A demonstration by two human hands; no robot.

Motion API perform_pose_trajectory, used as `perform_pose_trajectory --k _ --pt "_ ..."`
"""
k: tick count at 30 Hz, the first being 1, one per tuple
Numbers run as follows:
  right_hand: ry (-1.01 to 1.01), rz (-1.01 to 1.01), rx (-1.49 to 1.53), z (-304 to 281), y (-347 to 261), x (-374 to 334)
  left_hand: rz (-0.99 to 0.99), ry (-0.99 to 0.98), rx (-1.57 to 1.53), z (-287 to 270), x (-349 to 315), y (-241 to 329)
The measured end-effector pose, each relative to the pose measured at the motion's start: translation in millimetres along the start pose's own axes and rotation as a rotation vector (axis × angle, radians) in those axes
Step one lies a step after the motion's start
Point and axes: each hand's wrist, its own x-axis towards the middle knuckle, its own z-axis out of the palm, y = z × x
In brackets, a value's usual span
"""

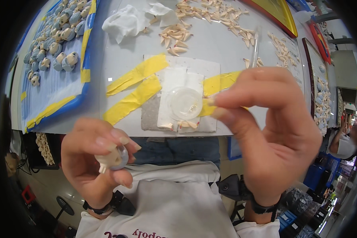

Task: The person assembles miniature figurines by hand, picking up small white ear-like pieces from a table and attaching them to the sides of small heads with blue hair. The person repeatedly picks up a head, attaches two pieces, and places the completed head onto a blue tray.

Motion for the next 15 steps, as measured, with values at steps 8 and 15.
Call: perform_pose_trajectory --k 8,15 --pt "-0.003 -0.097 -0.336 14 -6 0 -0.066 0.094 -0.047 8 0 0" --pt "-0.026 -0.143 -0.395 9 -10 4 -0.073 -0.030 -0.145 5 3 -1"
